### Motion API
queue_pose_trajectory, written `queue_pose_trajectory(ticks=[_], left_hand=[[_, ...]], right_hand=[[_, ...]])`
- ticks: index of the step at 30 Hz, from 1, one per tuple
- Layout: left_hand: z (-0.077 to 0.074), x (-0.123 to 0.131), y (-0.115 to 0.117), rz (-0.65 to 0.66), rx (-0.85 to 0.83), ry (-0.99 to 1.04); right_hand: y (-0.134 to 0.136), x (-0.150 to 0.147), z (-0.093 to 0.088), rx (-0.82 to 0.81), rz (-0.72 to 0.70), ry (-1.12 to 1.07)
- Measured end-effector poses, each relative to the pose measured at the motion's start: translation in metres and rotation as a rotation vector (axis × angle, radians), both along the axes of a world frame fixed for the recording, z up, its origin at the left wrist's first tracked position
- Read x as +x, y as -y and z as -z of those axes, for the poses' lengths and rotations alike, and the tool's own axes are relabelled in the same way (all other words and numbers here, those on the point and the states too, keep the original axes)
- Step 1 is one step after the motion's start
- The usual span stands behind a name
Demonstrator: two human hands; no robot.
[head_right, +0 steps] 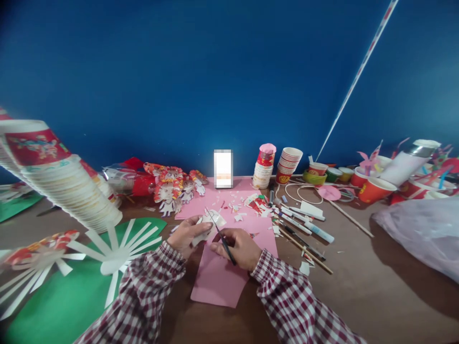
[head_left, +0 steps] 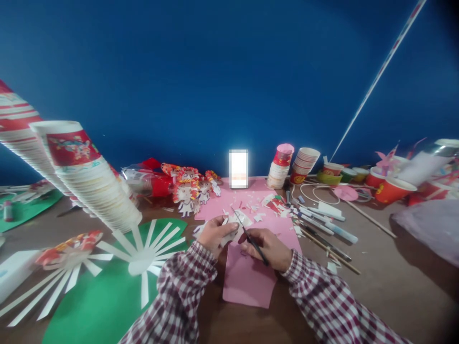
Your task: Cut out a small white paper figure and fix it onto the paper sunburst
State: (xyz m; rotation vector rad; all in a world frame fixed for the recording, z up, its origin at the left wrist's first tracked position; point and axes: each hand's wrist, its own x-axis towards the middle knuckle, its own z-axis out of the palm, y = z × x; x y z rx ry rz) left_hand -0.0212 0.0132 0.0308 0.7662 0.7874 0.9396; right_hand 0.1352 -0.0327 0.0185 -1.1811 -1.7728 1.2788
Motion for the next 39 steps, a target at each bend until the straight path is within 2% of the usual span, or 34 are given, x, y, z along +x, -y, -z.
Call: queue_pose_trajectory(ticks=[3,12,16,19,27,39], left_hand=[[0.0000,-0.0025,-0.0013,-0.014,0.006,-0.069],[0.0018,-0.0039,-0.0028,-0.040,0.073,-0.153],[0.0000,-0.0036,-0.0023,-0.085,0.094,-0.185],[0.0010,-0.0037,-0.0031,-0.064,0.130,-0.208],[0.0003,-0.0033,-0.0030,-0.056,0.145,-0.227],[0.0025,-0.0041,-0.0027,-0.052,0.134,-0.204]], right_hand=[[-0.0013,0.0029,-0.0009,-0.031,-0.029,0.007],[-0.0011,0.0025,0.0005,0.003,0.009,0.085],[-0.0012,0.0019,0.0013,-0.055,-0.011,0.007],[-0.0011,0.0010,0.0005,-0.076,-0.028,-0.049],[-0.0009,0.0010,-0.0018,-0.003,-0.028,-0.021],[0.0001,0.0009,-0.0011,-0.027,0.015,0.016]])
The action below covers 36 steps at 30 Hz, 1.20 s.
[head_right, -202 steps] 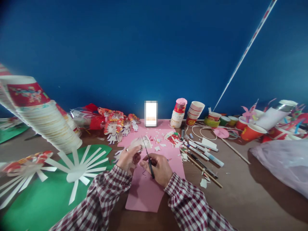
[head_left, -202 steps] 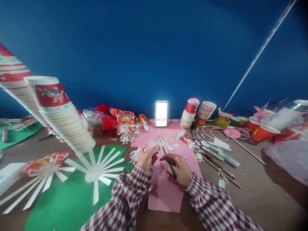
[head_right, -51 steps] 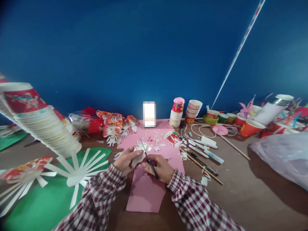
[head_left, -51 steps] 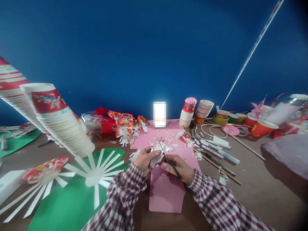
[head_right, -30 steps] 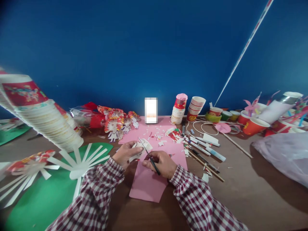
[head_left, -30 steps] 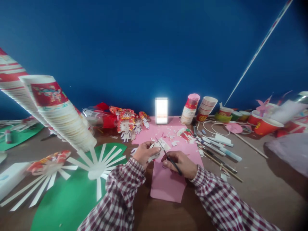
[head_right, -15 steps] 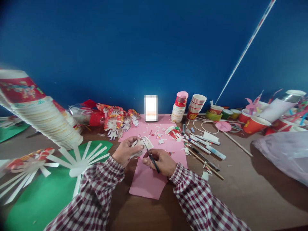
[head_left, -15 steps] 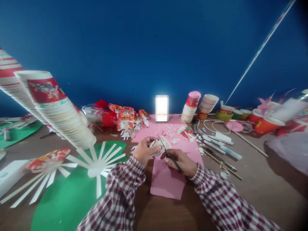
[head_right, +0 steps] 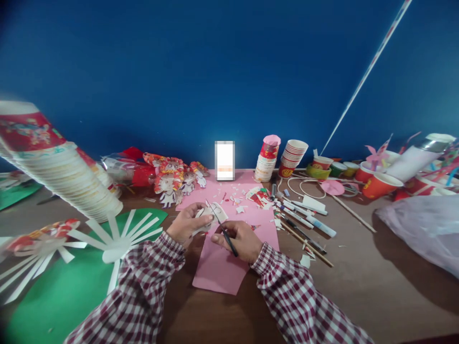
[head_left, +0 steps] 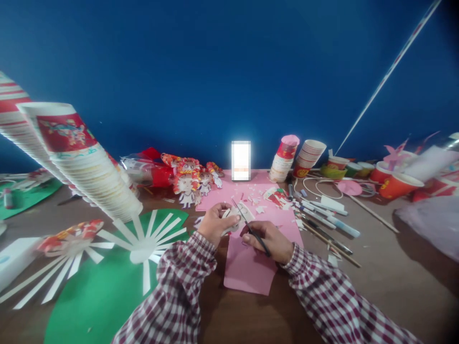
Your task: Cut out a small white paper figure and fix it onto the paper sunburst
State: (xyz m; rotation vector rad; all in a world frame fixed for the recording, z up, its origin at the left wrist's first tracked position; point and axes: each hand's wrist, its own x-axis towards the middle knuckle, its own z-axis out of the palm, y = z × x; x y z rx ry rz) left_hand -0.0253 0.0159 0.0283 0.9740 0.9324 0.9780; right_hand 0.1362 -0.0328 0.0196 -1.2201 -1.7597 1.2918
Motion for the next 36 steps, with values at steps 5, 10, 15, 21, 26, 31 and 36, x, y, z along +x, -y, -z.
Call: queue_pose_trajectory(ticks=[5,10,15,21,26,31,36], left_hand=[[-0.002,0.001,0.001,-0.004,-0.022,0.008],[-0.001,0.001,0.001,0.021,-0.014,0.037],[0.002,0.002,-0.001,-0.004,-0.009,0.095],[0.003,0.004,0.000,-0.027,0.019,0.137],[0.002,0.008,0.004,-0.029,0.000,0.226],[0.001,0.011,0.005,-0.026,-0.034,0.263],[0.001,0.012,0.005,-0.034,-0.046,0.261]], right_hand=[[0.000,-0.001,0.000,0.011,0.018,0.009],[0.000,-0.001,0.000,0.003,0.028,-0.007],[0.000,-0.001,-0.001,0.005,0.029,-0.002],[0.000,-0.002,0.002,0.009,0.031,-0.058],[0.000,-0.003,0.001,0.012,0.026,-0.141],[0.001,-0.004,0.000,0.019,0.030,-0.154],[0.002,-0.008,-0.001,0.029,0.055,-0.189]])
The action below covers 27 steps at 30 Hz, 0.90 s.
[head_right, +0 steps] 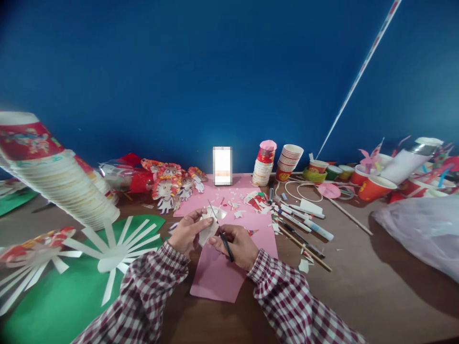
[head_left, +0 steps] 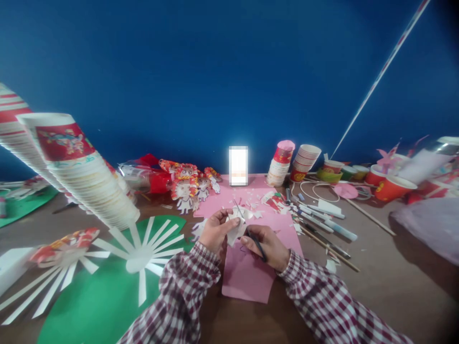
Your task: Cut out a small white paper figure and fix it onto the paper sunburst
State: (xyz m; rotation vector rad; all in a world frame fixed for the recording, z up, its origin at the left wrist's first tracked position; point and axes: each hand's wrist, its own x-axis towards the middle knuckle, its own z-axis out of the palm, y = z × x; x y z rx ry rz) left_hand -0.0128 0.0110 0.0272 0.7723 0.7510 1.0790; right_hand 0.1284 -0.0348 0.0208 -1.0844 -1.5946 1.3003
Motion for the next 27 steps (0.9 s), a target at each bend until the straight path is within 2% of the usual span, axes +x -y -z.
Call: queue_pose_trajectory(ticks=[8,18,22,27], left_hand=[[-0.0036,0.0050,0.0060,-0.054,-0.041,0.026],[0.0038,0.0100,0.0062,-0.070,-0.056,0.068],[0.0015,0.0096,0.0069,-0.059,-0.065,0.017],[-0.0021,0.0045,0.0042,-0.097,0.005,-0.069]], right_hand=[[0.0008,-0.0028,0.0025,0.024,0.049,0.004],[0.0011,-0.0050,0.0031,0.022,0.079,-0.025],[0.0003,-0.0040,0.0040,-0.002,0.085,-0.024],[-0.0005,-0.0022,0.0062,-0.020,0.070,0.032]])
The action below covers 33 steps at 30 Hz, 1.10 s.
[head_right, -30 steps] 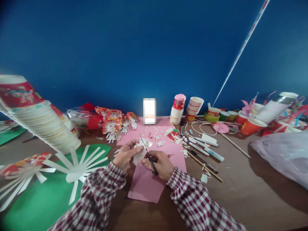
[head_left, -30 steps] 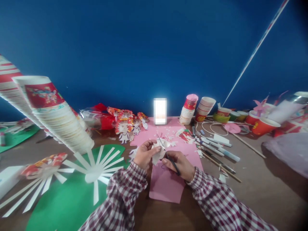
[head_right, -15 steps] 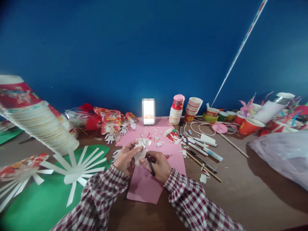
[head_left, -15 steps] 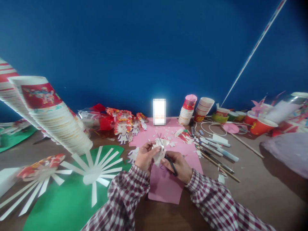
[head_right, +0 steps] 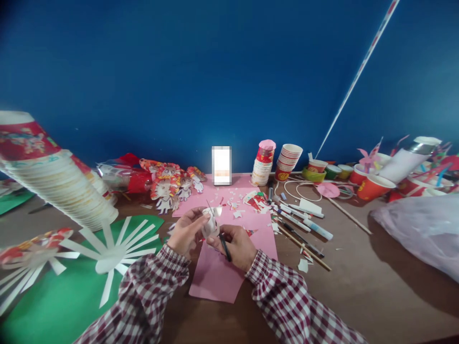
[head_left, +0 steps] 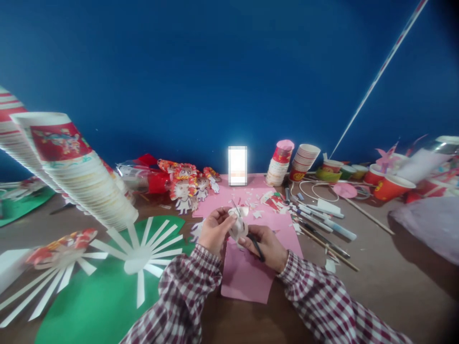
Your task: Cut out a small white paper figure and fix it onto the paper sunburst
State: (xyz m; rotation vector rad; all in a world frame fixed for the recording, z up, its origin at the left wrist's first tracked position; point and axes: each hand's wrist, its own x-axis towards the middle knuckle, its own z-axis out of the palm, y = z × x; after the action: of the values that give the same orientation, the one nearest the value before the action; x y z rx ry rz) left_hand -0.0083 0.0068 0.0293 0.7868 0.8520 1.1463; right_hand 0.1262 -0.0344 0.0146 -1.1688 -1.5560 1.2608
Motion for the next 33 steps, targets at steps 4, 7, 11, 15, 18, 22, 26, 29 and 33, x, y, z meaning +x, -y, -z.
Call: queue_pose_trajectory(ticks=[4,7,11,15,18,22,26,29,33], left_hand=[[0.0008,-0.0022,-0.0023,-0.024,0.013,-0.049],[0.0020,-0.0017,-0.0028,-0.022,0.009,-0.047],[0.0033,-0.0008,-0.0036,-0.027,-0.017,-0.019],[0.0028,-0.0007,-0.0038,-0.029,-0.022,0.003],[0.0015,-0.0002,-0.0026,-0.032,-0.021,0.013],[0.0011,0.0009,0.0000,-0.053,-0.019,0.034],[0.0014,0.0019,0.0020,-0.066,-0.020,0.051],[0.0006,0.0023,0.0028,-0.064,-0.028,0.066],[0.0001,0.0024,0.0025,-0.054,-0.043,0.091]], right_hand=[[0.0004,0.0007,0.0024,-0.017,-0.006,0.030],[0.0004,0.0011,0.0046,-0.007,0.004,0.042],[0.0005,0.0008,0.0055,-0.008,0.013,0.046],[0.0010,-0.0008,0.0041,0.003,0.025,0.056],[0.0015,-0.0021,0.0032,0.007,0.027,0.054],[0.0019,-0.0029,0.0033,0.031,0.042,0.064],[0.0021,-0.0034,0.0033,0.027,0.048,0.061],[0.0025,-0.0048,0.0024,0.028,0.050,0.040],[0.0030,-0.0070,0.0011,0.023,0.047,0.002]])
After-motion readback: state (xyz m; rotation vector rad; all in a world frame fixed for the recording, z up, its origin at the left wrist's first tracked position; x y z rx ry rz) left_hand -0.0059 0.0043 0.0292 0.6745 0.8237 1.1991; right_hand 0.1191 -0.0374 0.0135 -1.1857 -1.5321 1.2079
